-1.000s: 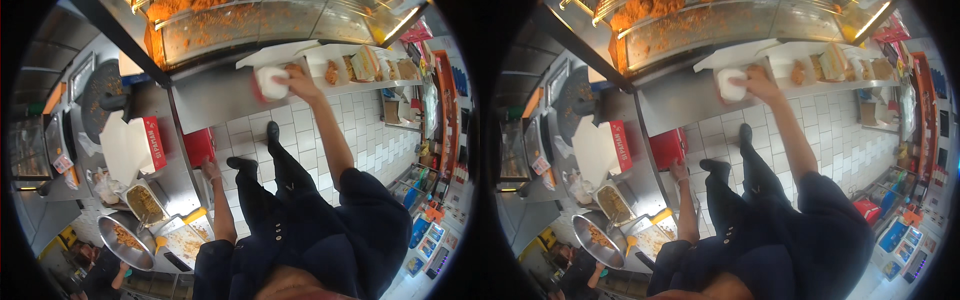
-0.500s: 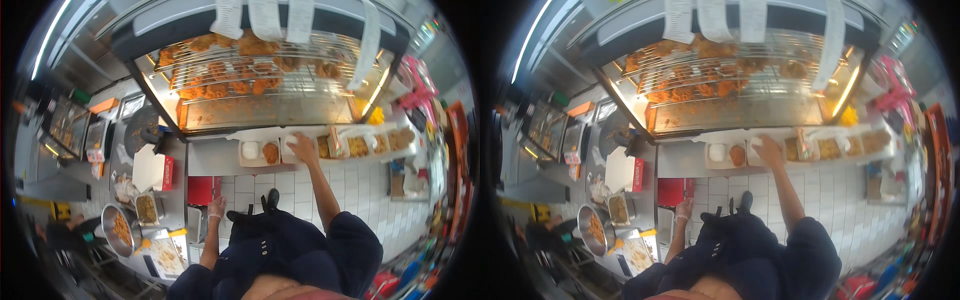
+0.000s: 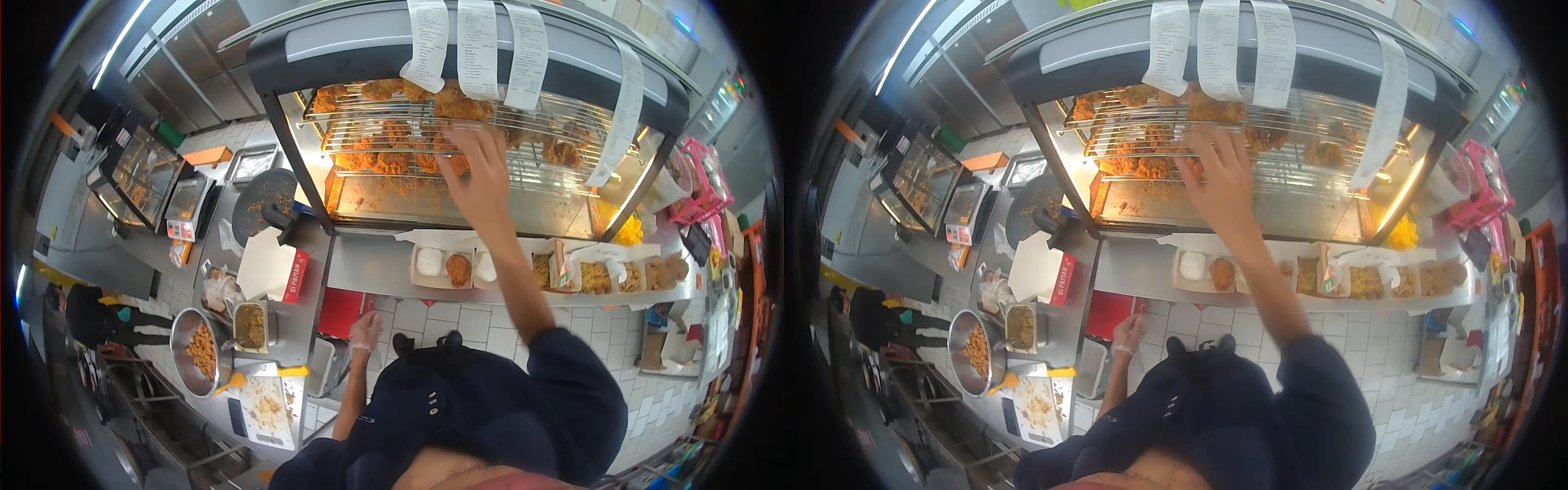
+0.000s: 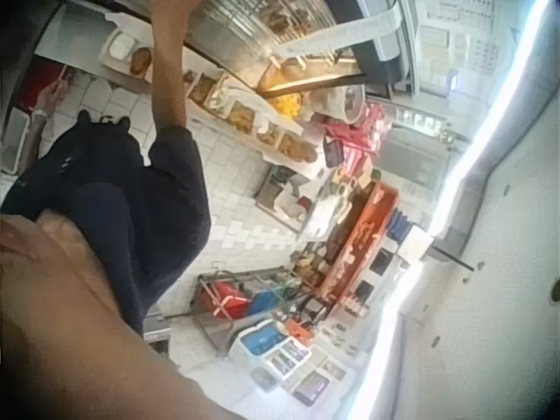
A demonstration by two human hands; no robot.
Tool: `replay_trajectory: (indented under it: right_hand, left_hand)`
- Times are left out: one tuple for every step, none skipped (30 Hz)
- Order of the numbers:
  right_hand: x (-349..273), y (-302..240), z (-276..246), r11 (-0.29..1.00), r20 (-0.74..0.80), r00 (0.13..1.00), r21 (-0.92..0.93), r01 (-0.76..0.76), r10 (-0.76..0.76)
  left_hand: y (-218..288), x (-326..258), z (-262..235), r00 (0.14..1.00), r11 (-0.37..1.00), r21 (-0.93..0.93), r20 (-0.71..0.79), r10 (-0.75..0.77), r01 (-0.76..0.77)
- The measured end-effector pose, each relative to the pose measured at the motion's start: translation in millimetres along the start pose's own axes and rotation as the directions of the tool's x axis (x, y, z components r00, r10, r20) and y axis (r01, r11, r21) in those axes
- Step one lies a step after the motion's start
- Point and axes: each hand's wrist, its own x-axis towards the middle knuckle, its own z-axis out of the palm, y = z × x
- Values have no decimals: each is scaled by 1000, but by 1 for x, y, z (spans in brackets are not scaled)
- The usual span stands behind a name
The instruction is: The person packs meal boxes by weighing chicken on a scale, assembling takeout boxes, and filling the containers with fried chicken from a warmer, rice, noodles, and fried chicken pieces.
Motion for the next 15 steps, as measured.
replay_trajectory:
  right_hand:
    - [38, -15, 5, 982, -107, 988, -166, 95, -114]
    - [70, -22, 10, 947, -107, 981, -297, 123, -160]
    - [95, -21, 13, 890, -98, 975, -435, 137, -198]
    - [117, -17, 12, 817, -5, 976, -548, 179, -216]
    - [134, -12, 14, 738, 95, 970, -634, 232, -223]
    - [145, 2, 18, 718, 92, 974, -662, 215, -207]
    - [153, 19, 26, 585, 245, 938, -734, 345, -246]
    - [154, 21, 31, 442, 402, 878, -759, 478, -258]
    - [147, 25, 33, 428, 405, 883, -773, 469, -236]
    - [140, 20, 41, 528, 384, 895, -724, 444, -226]
    - [133, 11, 47, 624, 361, 908, -665, 411, -213]
    - [129, 3, 44, 636, 262, 932, -681, 362, -249]
    - [128, 7, 43, 617, 266, 937, -705, 350, -227]
    - [127, 15, 41, 519, 247, 930, -776, 358, -271]
    - [127, 23, 40, 415, 238, 918, -835, 360, -319]
  left_hand:
    - [15, 10, 3, 993, 984, 130, 12, 119, -119]
    - [32, 19, 6, 971, 936, 255, 45, 237, -240]
    - [62, 24, 11, 964, 895, 364, 44, 261, -259]
    - [89, 27, 17, 955, 841, 464, 49, 292, -280]
    - [98, 34, 24, 946, 864, 404, 8, 325, -301]
    - [107, 41, 34, 934, 882, 338, -25, 358, -329]
    - [113, 50, 45, 930, 873, 340, 12, 367, -349]
    - [114, 61, 55, 908, 854, 370, -63, 415, -365]
    - [116, 72, 65, 877, 834, 401, -133, 462, -378]
    - [105, 89, 78, 881, 836, 396, -120, 458, -381]
    - [88, 108, 90, 868, 841, 381, -161, 470, -385]
    - [83, 118, 102, 852, 840, 364, -186, 489, -402]
    - [90, 123, 109, 854, 833, 358, -150, 498, -422]
    - [98, 128, 114, 906, 875, 273, -24, 422, -401]
    - [105, 131, 118, 933, 912, 197, 109, 344, -359]
